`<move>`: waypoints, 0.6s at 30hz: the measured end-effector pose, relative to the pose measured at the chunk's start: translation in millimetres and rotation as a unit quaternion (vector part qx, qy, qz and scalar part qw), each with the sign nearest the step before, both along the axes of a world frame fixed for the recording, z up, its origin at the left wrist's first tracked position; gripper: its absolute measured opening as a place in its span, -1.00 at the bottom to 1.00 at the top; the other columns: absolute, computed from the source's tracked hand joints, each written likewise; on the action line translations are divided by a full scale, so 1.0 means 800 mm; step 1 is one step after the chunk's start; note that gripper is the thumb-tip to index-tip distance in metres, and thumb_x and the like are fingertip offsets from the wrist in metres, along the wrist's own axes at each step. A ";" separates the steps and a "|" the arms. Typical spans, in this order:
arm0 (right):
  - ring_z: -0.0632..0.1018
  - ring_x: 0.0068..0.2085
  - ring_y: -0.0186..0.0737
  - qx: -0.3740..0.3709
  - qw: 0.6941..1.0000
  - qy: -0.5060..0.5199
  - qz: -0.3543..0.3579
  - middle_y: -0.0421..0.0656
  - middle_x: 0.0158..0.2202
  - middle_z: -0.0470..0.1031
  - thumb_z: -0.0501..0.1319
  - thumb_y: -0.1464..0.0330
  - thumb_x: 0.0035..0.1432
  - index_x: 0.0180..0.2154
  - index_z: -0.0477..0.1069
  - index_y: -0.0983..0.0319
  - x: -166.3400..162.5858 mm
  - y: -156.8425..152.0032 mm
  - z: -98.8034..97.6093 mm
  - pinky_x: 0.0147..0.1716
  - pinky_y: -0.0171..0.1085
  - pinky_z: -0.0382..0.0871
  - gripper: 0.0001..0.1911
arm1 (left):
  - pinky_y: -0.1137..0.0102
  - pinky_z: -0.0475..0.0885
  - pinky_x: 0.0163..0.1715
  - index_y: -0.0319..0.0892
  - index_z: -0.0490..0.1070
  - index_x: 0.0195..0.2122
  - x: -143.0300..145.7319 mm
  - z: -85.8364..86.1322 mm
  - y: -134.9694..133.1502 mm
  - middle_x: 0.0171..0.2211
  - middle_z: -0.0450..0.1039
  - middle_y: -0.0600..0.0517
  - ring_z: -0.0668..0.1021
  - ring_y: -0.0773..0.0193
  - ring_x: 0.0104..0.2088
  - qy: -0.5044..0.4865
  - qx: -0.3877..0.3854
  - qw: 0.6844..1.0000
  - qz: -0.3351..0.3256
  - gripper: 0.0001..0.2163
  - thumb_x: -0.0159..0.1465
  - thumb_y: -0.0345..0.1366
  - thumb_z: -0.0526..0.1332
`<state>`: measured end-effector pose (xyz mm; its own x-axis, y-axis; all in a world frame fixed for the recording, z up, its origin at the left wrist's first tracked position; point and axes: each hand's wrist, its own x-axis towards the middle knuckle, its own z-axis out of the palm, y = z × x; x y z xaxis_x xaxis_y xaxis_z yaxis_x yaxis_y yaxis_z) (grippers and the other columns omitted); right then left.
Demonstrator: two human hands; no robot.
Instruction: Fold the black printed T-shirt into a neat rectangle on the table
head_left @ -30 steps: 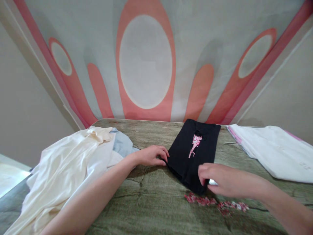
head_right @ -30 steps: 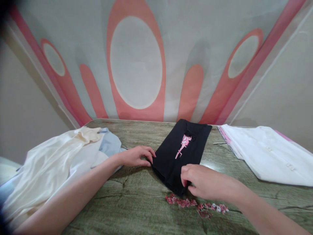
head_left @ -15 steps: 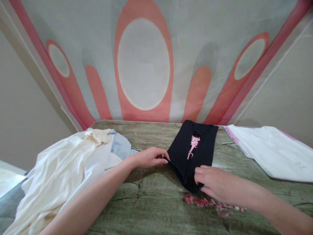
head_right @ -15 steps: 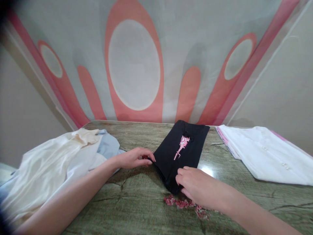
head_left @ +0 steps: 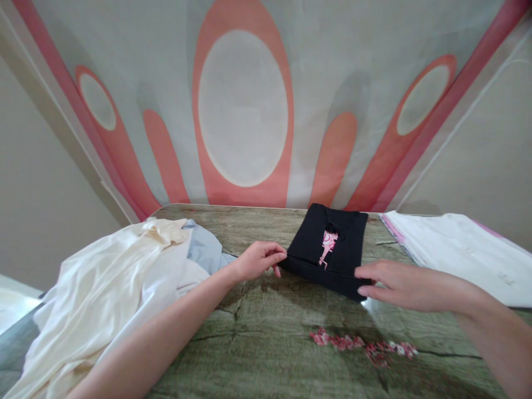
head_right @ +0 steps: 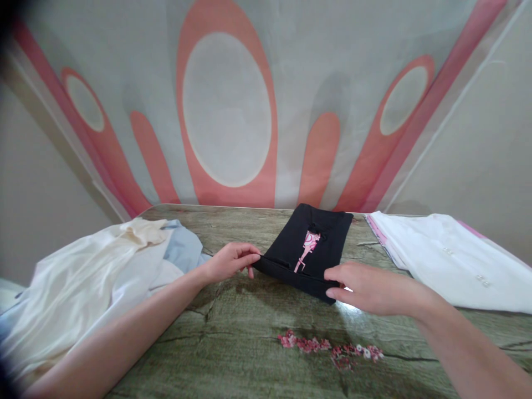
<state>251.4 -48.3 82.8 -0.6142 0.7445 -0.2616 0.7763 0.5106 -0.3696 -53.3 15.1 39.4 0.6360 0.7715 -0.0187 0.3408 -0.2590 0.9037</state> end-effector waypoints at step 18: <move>0.45 -0.27 -0.16 -0.035 0.999 0.023 0.012 -0.15 -0.31 0.48 0.09 0.26 0.11 -0.29 0.42 0.19 -0.003 -0.008 0.005 -0.26 -0.26 0.26 -0.79 | 0.50 0.36 -0.41 -0.26 0.41 -0.31 -0.006 -0.007 0.003 -0.45 0.43 0.06 0.50 0.41 -0.48 -0.065 -0.075 0.993 -0.069 -0.75 0.15 -0.15 0.21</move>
